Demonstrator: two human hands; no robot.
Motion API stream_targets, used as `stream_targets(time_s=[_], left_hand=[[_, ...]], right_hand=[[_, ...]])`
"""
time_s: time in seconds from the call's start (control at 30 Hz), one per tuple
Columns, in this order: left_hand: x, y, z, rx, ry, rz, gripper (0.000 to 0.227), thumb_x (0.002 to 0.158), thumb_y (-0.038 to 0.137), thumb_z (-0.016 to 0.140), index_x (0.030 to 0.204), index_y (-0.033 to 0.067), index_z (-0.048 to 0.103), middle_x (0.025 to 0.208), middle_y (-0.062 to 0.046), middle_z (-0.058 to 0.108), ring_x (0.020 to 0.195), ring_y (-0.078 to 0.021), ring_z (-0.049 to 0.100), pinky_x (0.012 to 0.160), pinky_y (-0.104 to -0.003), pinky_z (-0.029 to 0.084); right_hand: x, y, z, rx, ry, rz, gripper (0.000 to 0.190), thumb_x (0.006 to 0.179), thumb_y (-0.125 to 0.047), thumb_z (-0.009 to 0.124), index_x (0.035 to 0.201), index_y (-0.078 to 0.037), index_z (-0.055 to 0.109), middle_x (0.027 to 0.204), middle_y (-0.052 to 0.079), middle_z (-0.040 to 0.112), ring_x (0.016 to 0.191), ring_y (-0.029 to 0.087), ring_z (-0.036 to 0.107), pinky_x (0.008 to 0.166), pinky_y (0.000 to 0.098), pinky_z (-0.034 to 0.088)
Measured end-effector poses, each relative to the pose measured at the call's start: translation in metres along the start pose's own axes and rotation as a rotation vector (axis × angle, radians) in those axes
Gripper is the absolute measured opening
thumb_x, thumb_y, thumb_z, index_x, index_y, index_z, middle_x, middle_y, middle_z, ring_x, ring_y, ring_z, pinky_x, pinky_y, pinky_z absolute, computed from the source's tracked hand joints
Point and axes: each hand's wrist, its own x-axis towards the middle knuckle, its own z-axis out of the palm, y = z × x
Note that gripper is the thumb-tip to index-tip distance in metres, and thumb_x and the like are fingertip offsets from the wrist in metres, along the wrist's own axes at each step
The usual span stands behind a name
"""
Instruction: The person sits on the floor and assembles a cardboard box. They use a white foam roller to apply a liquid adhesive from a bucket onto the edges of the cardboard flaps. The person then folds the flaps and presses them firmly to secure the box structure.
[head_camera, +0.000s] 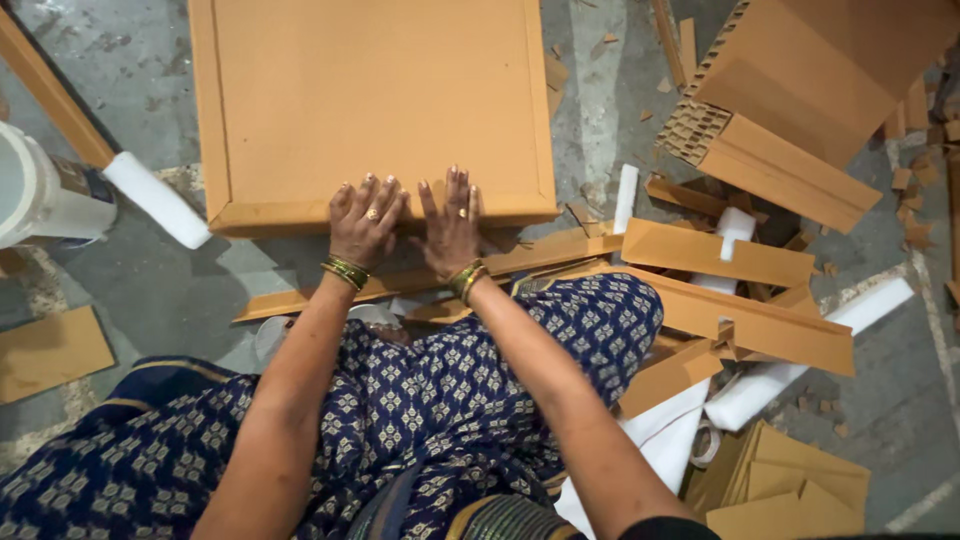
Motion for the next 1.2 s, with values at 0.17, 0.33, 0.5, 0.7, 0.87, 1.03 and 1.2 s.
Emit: stream_targets(time_s=[0.17,0.33,0.5,0.7,0.87,1.03,1.2], left_hand=[[-0.001,-0.001,0.0,-0.016,-0.037,0.014,0.062,0.078,0.024,0.07,0.14,0.02,0.066,0.151,-0.006,0.06,0.139,-0.0296,0.055,0.115,-0.056,0.034],[0.003,0.001,-0.008,-0.073,-0.089,-0.018,0.066,0.076,0.027,0.07,0.141,0.019,0.063,0.153,-0.006,0.057,0.141,-0.0294,0.053,0.114,-0.057,0.034],[0.002,-0.003,-0.008,-0.05,-0.085,0.011,0.066,0.08,0.029,0.07,0.144,0.0186,0.062,0.154,-0.006,0.056,0.142,-0.0292,0.052,0.116,-0.056,0.033],[-0.004,-0.002,0.003,-0.026,-0.131,0.011,0.066,0.084,0.029,0.068,0.149,0.0198,0.058,0.158,-0.006,0.052,0.144,-0.0294,0.05,0.118,-0.056,0.031],[-0.004,-0.001,0.018,0.028,-0.123,-0.024,0.061,0.092,0.025,0.063,0.152,0.0213,0.052,0.16,-0.004,0.05,0.147,-0.027,0.047,0.121,-0.054,0.029],[-0.002,0.002,0.017,-0.038,-0.065,-0.04,0.058,0.097,0.019,0.057,0.154,0.0199,0.048,0.157,-0.007,0.051,0.145,-0.0276,0.047,0.122,-0.052,0.029],[0.0,0.007,0.009,-0.019,-0.063,-0.071,0.06,0.098,0.016,0.053,0.158,0.0171,0.045,0.154,-0.006,0.054,0.144,-0.0266,0.049,0.122,-0.051,0.031]], right_hand=[[0.004,-0.011,0.014,-0.174,0.141,0.083,0.101,0.089,-0.005,0.068,0.166,-0.031,0.009,0.172,0.029,0.005,0.16,0.05,0.011,0.126,0.0713,0.018],[0.008,-0.015,0.003,-0.08,0.137,0.098,0.097,0.086,-0.007,0.067,0.166,-0.03,0.016,0.17,0.028,0.009,0.157,0.052,0.016,0.121,0.0735,0.019],[0.011,-0.02,-0.004,-0.005,0.081,0.129,0.1,0.078,-0.01,0.07,0.163,-0.03,0.022,0.17,0.024,0.012,0.156,0.049,0.02,0.122,0.0722,0.017],[0.011,-0.015,0.001,0.048,0.124,0.131,0.102,0.074,-0.011,0.072,0.162,-0.03,0.024,0.169,0.023,0.014,0.156,0.046,0.019,0.121,0.0689,0.017],[0.016,-0.011,0.012,-0.075,0.048,0.17,0.106,0.072,-0.006,0.07,0.164,-0.028,0.022,0.168,0.027,0.017,0.157,0.047,0.017,0.124,0.0645,0.018],[0.014,-0.007,0.011,-0.115,0.083,0.132,0.113,0.075,-0.006,0.075,0.167,-0.025,0.012,0.169,0.03,0.01,0.156,0.048,0.019,0.123,0.0645,0.019],[0.013,-0.009,0.01,-0.226,0.1,0.105,0.124,0.072,-0.014,0.087,0.168,-0.025,0.009,0.17,0.031,0.007,0.156,0.048,0.02,0.126,0.062,0.02]])
